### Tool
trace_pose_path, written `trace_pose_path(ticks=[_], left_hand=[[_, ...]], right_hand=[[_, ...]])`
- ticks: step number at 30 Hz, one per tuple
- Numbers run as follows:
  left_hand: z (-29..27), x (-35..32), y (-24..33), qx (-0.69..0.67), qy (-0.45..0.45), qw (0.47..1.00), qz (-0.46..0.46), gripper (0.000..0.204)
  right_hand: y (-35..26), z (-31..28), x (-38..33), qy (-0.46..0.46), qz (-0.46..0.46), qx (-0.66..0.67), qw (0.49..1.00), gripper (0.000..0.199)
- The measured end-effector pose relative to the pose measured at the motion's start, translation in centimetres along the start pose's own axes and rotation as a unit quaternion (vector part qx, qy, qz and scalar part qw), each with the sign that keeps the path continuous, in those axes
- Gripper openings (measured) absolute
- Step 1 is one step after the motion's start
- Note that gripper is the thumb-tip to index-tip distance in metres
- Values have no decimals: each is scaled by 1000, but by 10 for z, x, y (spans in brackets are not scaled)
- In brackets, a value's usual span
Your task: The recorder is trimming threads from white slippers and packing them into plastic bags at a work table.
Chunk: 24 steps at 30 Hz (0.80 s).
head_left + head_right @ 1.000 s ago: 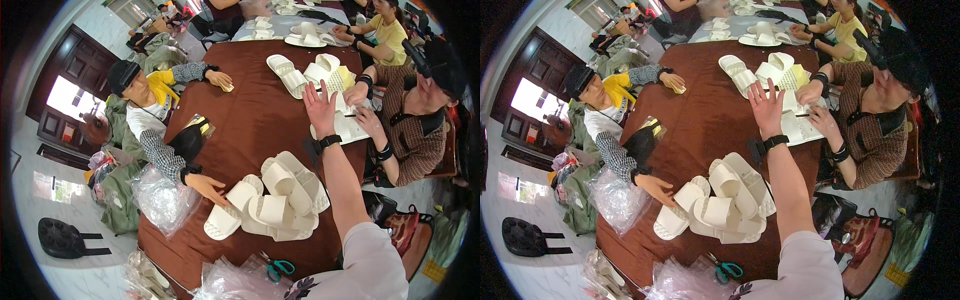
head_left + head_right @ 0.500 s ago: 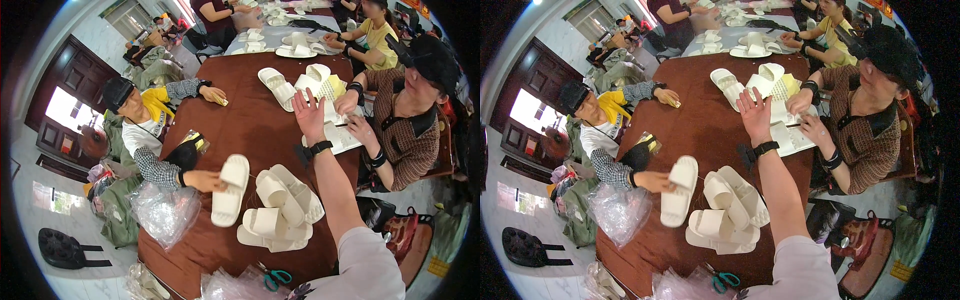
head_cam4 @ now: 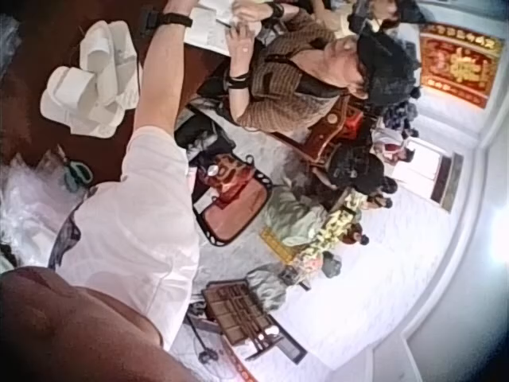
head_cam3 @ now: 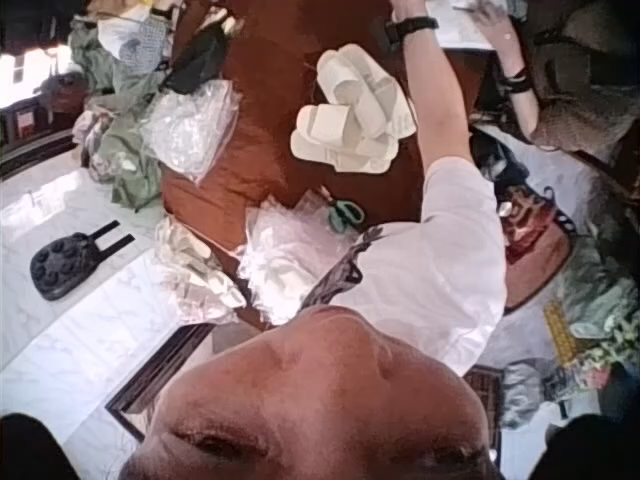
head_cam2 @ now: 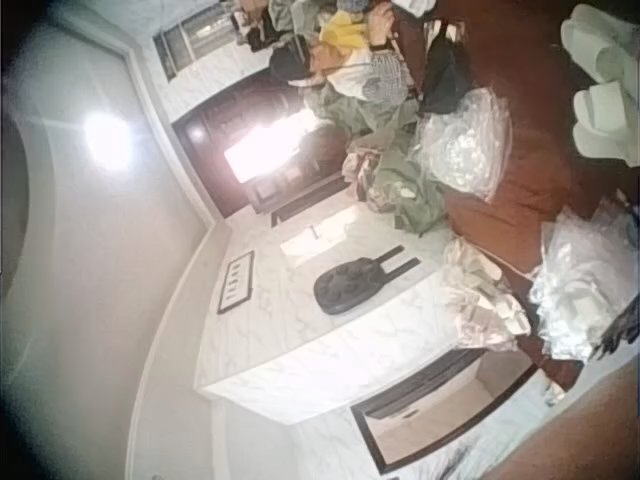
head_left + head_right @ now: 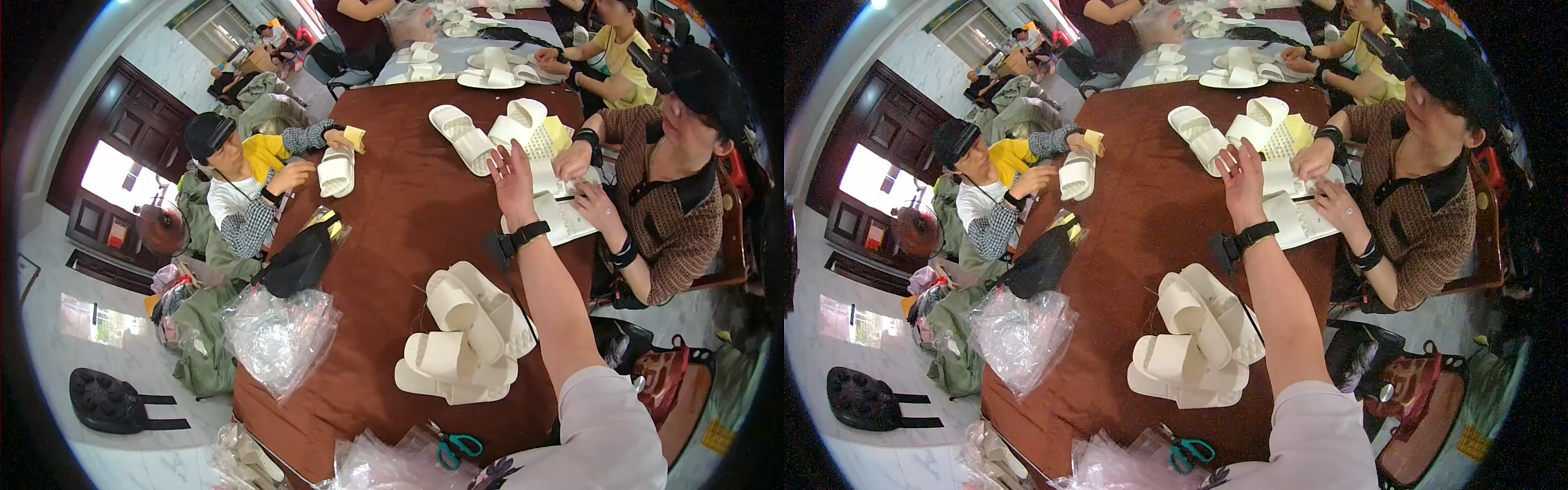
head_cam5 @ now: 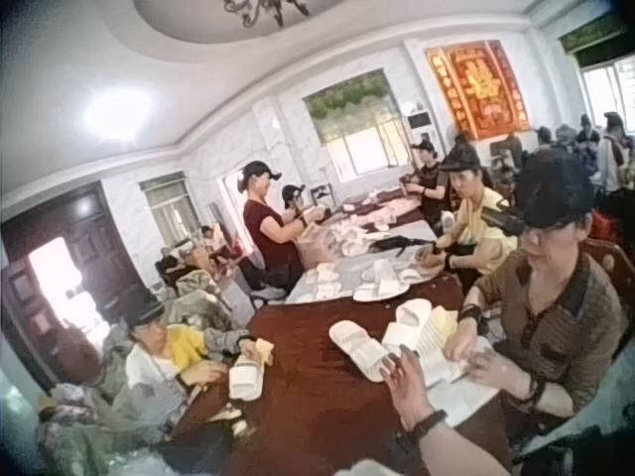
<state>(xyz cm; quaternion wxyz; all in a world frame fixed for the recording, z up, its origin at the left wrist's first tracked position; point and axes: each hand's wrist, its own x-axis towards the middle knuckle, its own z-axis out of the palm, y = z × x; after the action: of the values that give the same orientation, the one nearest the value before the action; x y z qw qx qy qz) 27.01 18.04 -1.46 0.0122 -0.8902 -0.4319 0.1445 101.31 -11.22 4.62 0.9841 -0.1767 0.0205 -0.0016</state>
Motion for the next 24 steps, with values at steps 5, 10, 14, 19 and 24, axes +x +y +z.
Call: trace_pose_path(ticks=[5, 10, 14, 19, 24], left_hand=[[3, 0, -3, -20, -9, 1000, -2, 76], [6, 4, -5, -42, -16, 999, -4, 74], [10, 11, -6, -61, -23, 998, -4, 72], [20, 25, 2, -90, -31, 995, 1, 69], [32, 48, 23, -125, -33, 992, 11, 66]], right_hand=[[0, 1, -3, 27, -79, -193, 978, 35], [1, -3, -6, 41, -77, -204, 975, 33], [5, -10, -4, 60, -63, -187, 978, 33], [8, -13, 2, 76, -54, -158, 983, 33], [5, -16, 5, 76, -29, -125, 989, 34]])
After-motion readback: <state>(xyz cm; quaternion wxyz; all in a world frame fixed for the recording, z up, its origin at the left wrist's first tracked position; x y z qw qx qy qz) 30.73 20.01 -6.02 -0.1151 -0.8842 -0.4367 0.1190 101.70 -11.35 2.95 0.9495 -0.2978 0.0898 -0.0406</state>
